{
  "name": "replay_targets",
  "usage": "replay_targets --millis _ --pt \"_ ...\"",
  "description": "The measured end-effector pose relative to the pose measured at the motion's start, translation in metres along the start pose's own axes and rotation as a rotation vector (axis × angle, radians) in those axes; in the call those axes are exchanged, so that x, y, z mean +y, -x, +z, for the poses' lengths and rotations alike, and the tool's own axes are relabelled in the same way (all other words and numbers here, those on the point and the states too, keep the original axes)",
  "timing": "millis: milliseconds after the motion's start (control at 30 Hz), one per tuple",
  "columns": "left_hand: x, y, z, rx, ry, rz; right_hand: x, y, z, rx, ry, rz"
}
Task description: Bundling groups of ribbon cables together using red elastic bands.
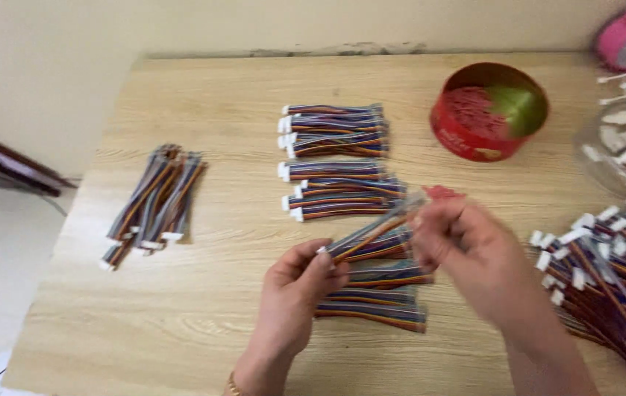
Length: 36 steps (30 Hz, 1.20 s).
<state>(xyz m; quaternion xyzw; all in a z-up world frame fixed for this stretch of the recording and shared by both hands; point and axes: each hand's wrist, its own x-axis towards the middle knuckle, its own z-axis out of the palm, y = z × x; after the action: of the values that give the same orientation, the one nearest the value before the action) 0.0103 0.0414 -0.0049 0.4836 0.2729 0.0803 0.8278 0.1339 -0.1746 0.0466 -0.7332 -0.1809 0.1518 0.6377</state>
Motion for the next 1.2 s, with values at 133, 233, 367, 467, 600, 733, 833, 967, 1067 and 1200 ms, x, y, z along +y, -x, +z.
replay_targets --millis 133,233,367,467,600,733,833,967,1067,1200 --pt "0.001 0.002 0.006 -0.042 0.156 -0.037 -0.003 0.022 0.041 -0.170 -0.156 0.083" --pt "0.000 0.006 0.004 -0.064 0.223 -0.042 -0.002 0.023 0.057 -0.267 -0.168 0.125" --pt "-0.010 0.005 -0.001 -0.078 0.223 -0.030 0.004 0.024 0.061 -0.315 -0.083 0.025" --pt "-0.011 0.006 0.000 -0.074 0.213 -0.040 -0.009 0.023 0.064 -0.276 -0.033 0.039" --pt "-0.010 0.009 0.004 -0.087 0.206 -0.052 -0.009 0.024 0.065 -0.280 0.075 -0.007" --pt "-0.008 0.011 0.007 -0.077 0.130 0.008 -0.015 0.024 0.063 -0.256 0.153 -0.020" --pt "-0.007 0.011 0.005 -0.051 0.068 0.064 -0.030 0.028 0.062 -0.229 0.312 -0.057" --pt "-0.008 0.013 0.005 -0.030 0.038 0.086 -0.026 0.024 0.059 -0.084 0.749 -0.529" --pt "-0.009 0.015 0.005 -0.040 0.049 0.056 -0.033 0.017 0.059 -0.015 0.850 -0.790" --pt "-0.008 0.017 0.009 -0.062 0.066 0.034 -0.025 0.013 0.058 -0.117 0.844 -0.793"
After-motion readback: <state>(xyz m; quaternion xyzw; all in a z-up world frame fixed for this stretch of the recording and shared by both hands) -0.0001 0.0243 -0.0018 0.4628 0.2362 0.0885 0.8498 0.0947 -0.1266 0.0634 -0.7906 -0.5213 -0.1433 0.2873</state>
